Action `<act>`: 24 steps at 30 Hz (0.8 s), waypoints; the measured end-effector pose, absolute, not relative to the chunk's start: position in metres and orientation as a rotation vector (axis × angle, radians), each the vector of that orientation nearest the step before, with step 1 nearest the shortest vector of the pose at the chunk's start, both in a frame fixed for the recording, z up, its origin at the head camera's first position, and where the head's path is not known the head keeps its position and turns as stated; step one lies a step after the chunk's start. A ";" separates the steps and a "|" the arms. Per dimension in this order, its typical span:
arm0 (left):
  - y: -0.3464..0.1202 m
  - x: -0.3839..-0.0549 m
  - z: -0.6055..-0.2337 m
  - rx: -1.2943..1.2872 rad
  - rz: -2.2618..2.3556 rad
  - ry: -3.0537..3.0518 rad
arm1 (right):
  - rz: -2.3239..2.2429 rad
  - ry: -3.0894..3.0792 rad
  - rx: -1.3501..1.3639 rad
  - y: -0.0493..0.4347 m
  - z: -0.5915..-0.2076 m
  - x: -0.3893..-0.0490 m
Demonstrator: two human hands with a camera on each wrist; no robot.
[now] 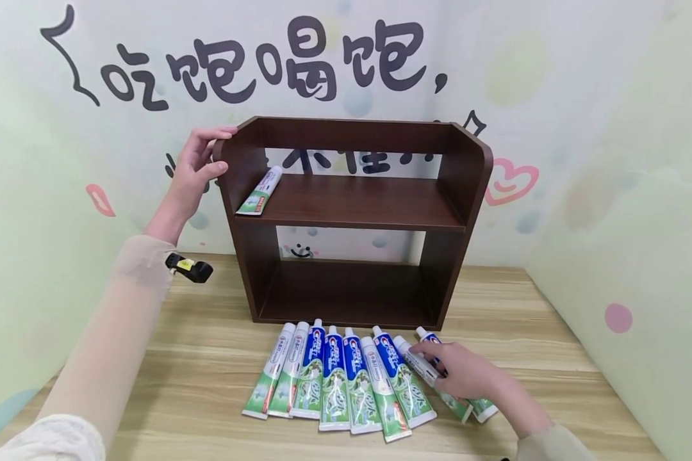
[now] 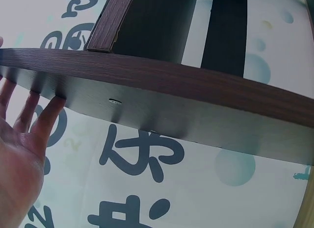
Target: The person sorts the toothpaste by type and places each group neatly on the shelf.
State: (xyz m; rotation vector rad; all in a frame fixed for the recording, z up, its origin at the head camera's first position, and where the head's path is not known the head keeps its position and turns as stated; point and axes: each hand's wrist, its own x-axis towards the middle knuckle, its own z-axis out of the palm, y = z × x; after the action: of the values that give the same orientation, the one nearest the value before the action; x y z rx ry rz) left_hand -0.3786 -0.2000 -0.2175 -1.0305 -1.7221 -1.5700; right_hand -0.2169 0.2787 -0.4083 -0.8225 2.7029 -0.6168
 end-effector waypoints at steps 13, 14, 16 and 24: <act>-0.200 -0.379 -0.217 -1.039 -1.562 -1.720 | -0.586 2.756 -0.823 0.274 -0.411 -0.214; -0.200 -0.379 -0.217 -1.038 -1.564 -1.720 | -0.575 2.758 -0.814 0.274 -0.411 -0.214; -0.199 -0.379 -0.217 -1.038 -1.565 -1.719 | -0.562 2.753 -0.792 0.273 -0.411 -0.214; -0.200 -0.380 -0.218 -1.037 -1.576 -1.719 | -0.592 2.713 -0.727 0.272 -0.407 -0.212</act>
State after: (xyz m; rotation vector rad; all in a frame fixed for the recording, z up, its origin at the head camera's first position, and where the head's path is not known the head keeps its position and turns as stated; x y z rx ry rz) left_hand -0.3801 -0.2003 -0.2177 -1.0373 -1.7192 -1.5761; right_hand -0.2117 0.2716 -0.4071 -0.7265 2.7129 -0.5924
